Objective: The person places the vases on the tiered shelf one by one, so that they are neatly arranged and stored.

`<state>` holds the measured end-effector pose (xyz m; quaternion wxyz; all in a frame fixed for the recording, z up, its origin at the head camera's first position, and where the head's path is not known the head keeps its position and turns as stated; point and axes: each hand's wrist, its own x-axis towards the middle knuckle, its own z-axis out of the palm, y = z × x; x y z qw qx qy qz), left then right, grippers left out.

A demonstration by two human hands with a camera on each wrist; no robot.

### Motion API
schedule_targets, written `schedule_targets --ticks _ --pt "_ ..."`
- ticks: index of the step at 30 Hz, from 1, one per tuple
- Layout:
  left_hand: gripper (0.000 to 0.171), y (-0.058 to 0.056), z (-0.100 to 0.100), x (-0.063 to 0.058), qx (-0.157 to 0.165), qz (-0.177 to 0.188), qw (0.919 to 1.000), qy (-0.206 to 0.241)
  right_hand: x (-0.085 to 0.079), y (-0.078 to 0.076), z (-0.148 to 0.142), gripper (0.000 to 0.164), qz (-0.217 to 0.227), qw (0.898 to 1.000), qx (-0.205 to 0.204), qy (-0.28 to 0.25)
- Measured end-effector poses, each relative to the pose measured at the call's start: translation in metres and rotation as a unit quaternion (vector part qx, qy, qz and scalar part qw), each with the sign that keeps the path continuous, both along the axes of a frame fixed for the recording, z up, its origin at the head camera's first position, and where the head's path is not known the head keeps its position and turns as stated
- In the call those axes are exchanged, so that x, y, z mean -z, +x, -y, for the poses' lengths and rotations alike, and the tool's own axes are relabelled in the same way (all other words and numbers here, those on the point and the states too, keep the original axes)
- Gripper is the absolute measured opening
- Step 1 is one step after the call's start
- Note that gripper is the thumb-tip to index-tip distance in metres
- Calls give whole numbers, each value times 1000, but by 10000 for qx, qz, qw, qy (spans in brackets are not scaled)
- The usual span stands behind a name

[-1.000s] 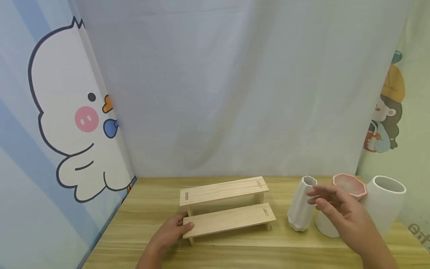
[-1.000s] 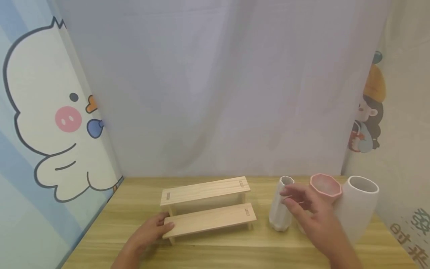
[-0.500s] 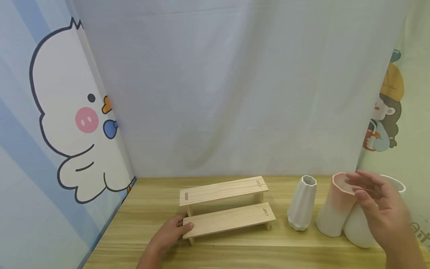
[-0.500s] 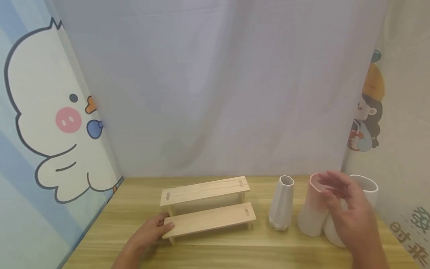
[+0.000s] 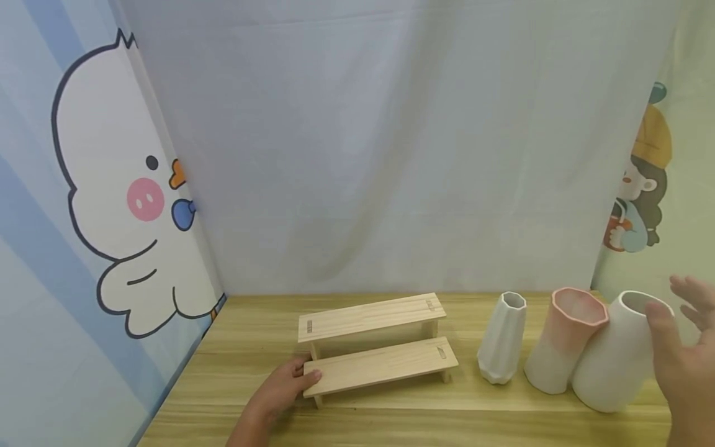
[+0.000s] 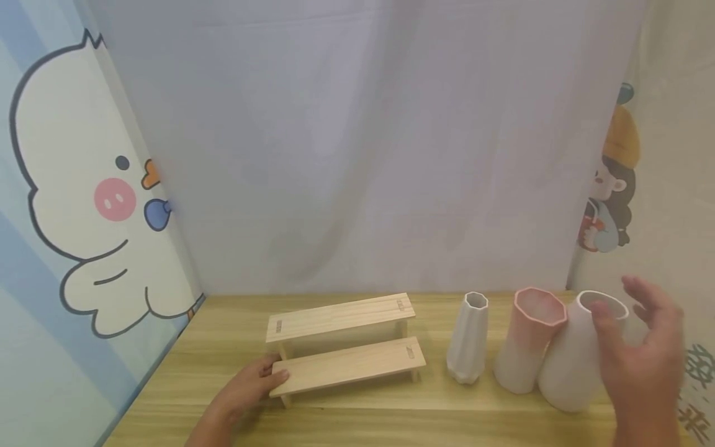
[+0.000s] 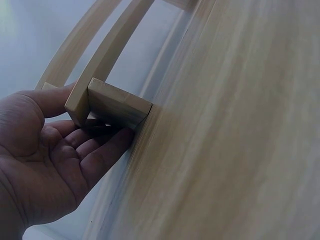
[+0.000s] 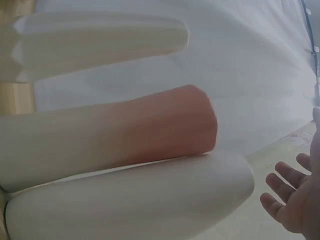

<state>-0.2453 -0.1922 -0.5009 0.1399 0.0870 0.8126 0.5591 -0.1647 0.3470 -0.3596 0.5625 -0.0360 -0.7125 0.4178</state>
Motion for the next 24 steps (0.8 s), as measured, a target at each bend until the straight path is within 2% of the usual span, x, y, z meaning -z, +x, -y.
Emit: schedule_targets --ticks 3,5,8,11,14,16,19,24 --pt "74 -1 0 0 16 15 10000 32 5 -3 -10 41 161 9983 560 -77" --pt "74 -1 0 0 -13 27 10000 -2 9 -5 -15 44 380 9963 743 -181" --pt "74 -1 0 -1 -26 28 10000 -57 15 -8 -19 52 910 9925 609 -551" --pt "74 -1 0 -1 -39 2 9999 -139 21 -11 -23 60 1536 9833 403 -890" --pt "74 -1 0 0 -121 -20 9997 -227 24 -16 -28 70 2198 9678 230 -1207" --pt "74 -1 0 1 -178 -7 9995 -261 25 -18 -31 75 2666 9537 159 -1381" --pt "74 -2 0 2 -156 39 9997 -166 28 -22 -36 81 3170 9378 121 -1414" --pt "74 -3 0 4 -16 91 9999 78 35 -24 -42 85 3577 9269 78 -1132"
